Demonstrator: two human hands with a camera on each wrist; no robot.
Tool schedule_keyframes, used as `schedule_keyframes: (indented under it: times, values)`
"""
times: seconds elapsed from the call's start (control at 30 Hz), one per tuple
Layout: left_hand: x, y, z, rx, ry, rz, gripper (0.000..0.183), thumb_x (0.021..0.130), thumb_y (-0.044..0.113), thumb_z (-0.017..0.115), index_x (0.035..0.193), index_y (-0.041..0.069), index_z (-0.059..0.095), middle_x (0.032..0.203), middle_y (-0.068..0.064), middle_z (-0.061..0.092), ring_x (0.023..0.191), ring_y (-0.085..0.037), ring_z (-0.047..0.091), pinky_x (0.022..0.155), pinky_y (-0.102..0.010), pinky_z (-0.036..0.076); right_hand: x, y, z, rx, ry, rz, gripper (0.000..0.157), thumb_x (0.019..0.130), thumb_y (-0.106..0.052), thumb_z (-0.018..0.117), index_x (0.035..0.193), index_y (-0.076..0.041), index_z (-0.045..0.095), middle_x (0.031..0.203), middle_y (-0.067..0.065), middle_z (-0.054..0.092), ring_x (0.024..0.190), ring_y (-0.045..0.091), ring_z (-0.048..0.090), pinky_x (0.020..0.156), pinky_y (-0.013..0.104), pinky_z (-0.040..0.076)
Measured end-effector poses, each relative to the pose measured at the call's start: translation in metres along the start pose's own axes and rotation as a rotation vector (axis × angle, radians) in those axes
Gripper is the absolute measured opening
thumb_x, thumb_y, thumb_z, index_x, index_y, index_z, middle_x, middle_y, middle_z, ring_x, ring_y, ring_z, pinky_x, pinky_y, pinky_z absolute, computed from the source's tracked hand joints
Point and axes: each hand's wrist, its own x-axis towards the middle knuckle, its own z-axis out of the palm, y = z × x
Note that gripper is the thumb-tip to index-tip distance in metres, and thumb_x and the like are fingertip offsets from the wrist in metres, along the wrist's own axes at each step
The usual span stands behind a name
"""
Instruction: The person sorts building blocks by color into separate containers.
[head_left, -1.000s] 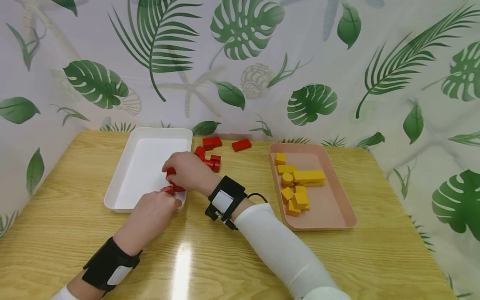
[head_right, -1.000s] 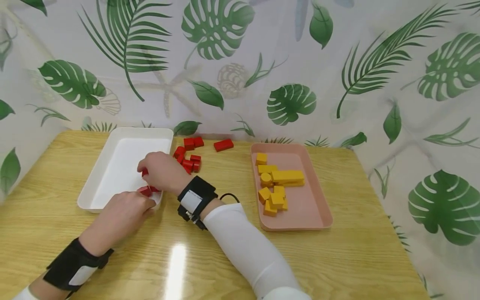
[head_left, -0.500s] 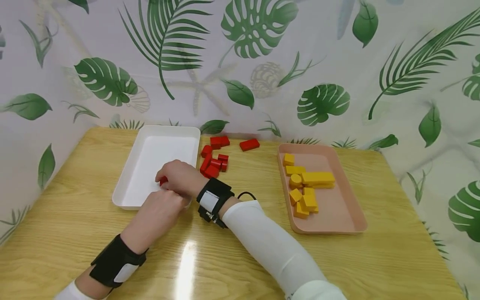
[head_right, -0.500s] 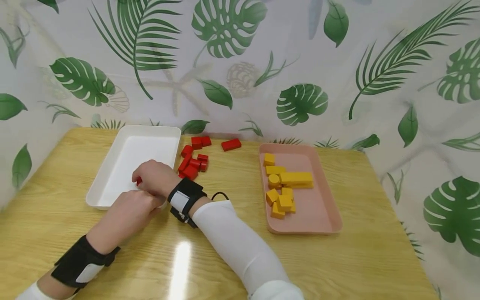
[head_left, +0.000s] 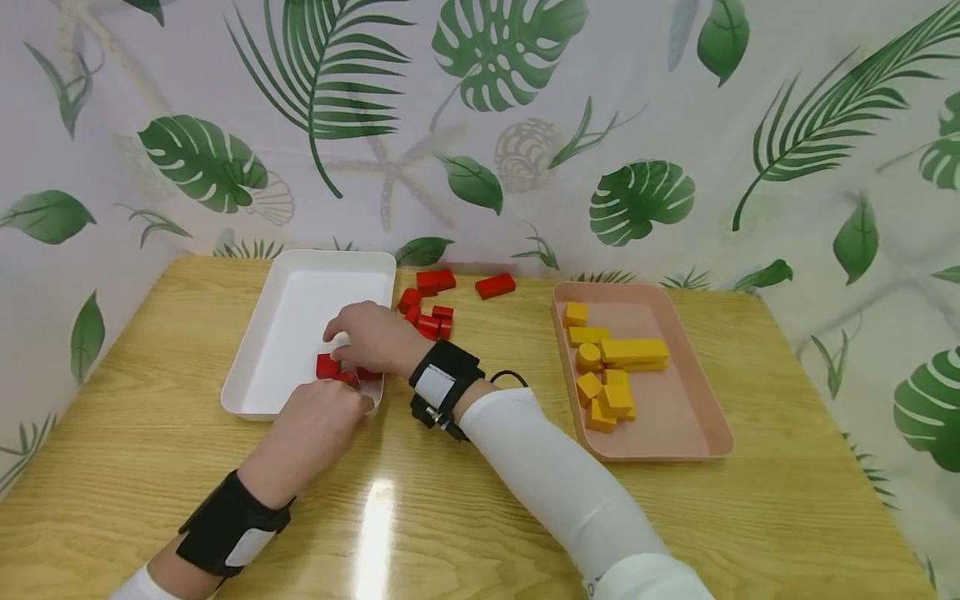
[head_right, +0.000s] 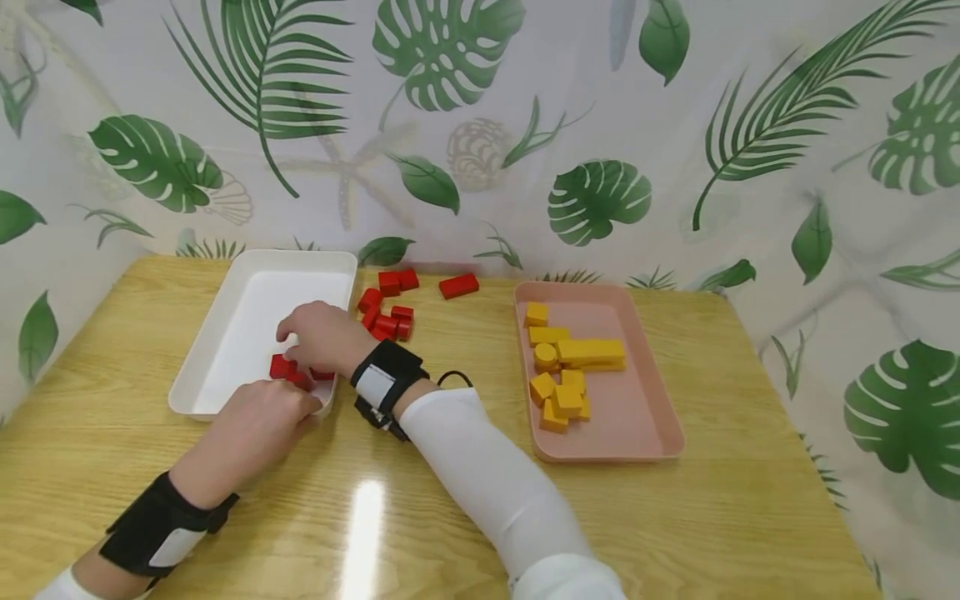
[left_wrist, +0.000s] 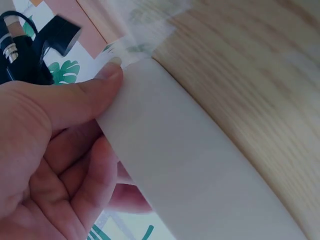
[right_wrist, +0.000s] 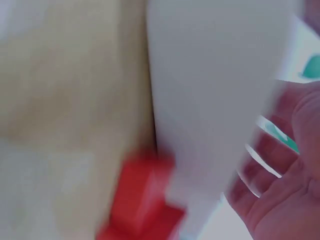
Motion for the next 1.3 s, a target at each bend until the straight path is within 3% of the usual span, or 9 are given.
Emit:
schedule_keyframes:
  times: [0.13,0.3,0.5,0.63,0.83,1.03,1.17,1.3]
  values:
    - [0.001,0.002,-0.002,-0.018,-0.066,-0.034,0.013,0.072,0.000,0.065,0.072,0.013,0.069,0.052,0.003,0.043,0.051,-0.013,0.041,0.044,-0.026,0.037,-0.007,0.029,-0.027,-0.014,0.068,0.046,0.029,0.088,-0.027,0.057,0.115,-0.021,0.064,0.113,-0.005,0.060,0.098,0.009,0.049,0.086,0.019,0.037]
    - [0.002,0.003,-0.003,-0.052,-0.085,-0.049,0.010,0.071,0.004,0.070,0.076,0.012,0.071,0.056,0.003,0.049,0.052,-0.011,0.041,0.046,-0.023,0.037,-0.016,0.080,-0.051,-0.069,0.144,0.177,0.029,0.086,-0.021,0.056,0.114,-0.018,0.064,0.110,-0.004,0.061,0.093,0.010,0.050,0.083,0.022,0.039]
    - [0.002,0.001,-0.002,-0.051,-0.064,-0.035,0.011,0.070,0.003,0.070,0.075,0.012,0.071,0.056,0.003,0.050,0.052,-0.011,0.041,0.046,-0.024,0.038,-0.025,0.141,-0.047,-0.112,0.231,0.339,0.028,0.083,-0.020,0.057,0.110,-0.014,0.064,0.107,0.000,0.061,0.098,0.016,0.052,0.086,0.030,0.040]
    - [0.002,0.001,-0.002,-0.050,-0.058,-0.030,0.013,0.071,0.000,0.067,0.074,0.013,0.070,0.054,0.003,0.048,0.051,-0.011,0.041,0.046,-0.024,0.037,-0.033,0.163,-0.036,-0.153,0.224,0.444,0.034,0.082,-0.029,0.059,0.110,-0.011,0.062,0.107,0.003,0.059,0.102,0.021,0.049,0.092,0.035,0.034]
    - [0.002,0.002,-0.002,-0.048,-0.072,-0.044,0.012,0.072,0.002,0.067,0.075,0.014,0.071,0.053,0.004,0.046,0.051,-0.011,0.039,0.044,-0.024,0.035,-0.041,0.170,-0.025,-0.159,0.227,0.500,0.026,0.082,-0.029,0.058,0.099,-0.011,0.062,0.092,0.004,0.057,0.092,0.022,0.047,0.084,0.037,0.036]
    - [0.002,0.002,-0.002,-0.057,-0.088,-0.052,0.010,0.071,0.005,0.070,0.076,0.013,0.071,0.054,0.004,0.047,0.051,-0.011,0.039,0.045,-0.023,0.036,-0.042,0.164,-0.030,-0.127,0.228,0.508,0.020,0.081,-0.025,0.058,0.095,-0.011,0.062,0.090,0.003,0.057,0.087,0.020,0.047,0.078,0.033,0.039]
    - [0.002,0.002,-0.002,-0.052,-0.085,-0.048,0.009,0.071,0.005,0.071,0.075,0.013,0.071,0.055,0.004,0.049,0.051,-0.011,0.040,0.046,-0.023,0.037,-0.035,0.151,-0.038,-0.113,0.262,0.492,0.023,0.081,-0.027,0.058,0.100,-0.014,0.062,0.093,0.002,0.054,0.086,0.018,0.047,0.075,0.032,0.040]
    - [0.002,0.002,-0.002,-0.054,-0.079,-0.044,0.010,0.071,0.004,0.070,0.076,0.012,0.071,0.055,0.003,0.049,0.051,-0.011,0.040,0.046,-0.023,0.036,-0.025,0.121,-0.045,-0.106,0.289,0.429,0.028,0.083,-0.031,0.057,0.107,-0.017,0.061,0.099,0.001,0.053,0.088,0.016,0.046,0.076,0.030,0.040]
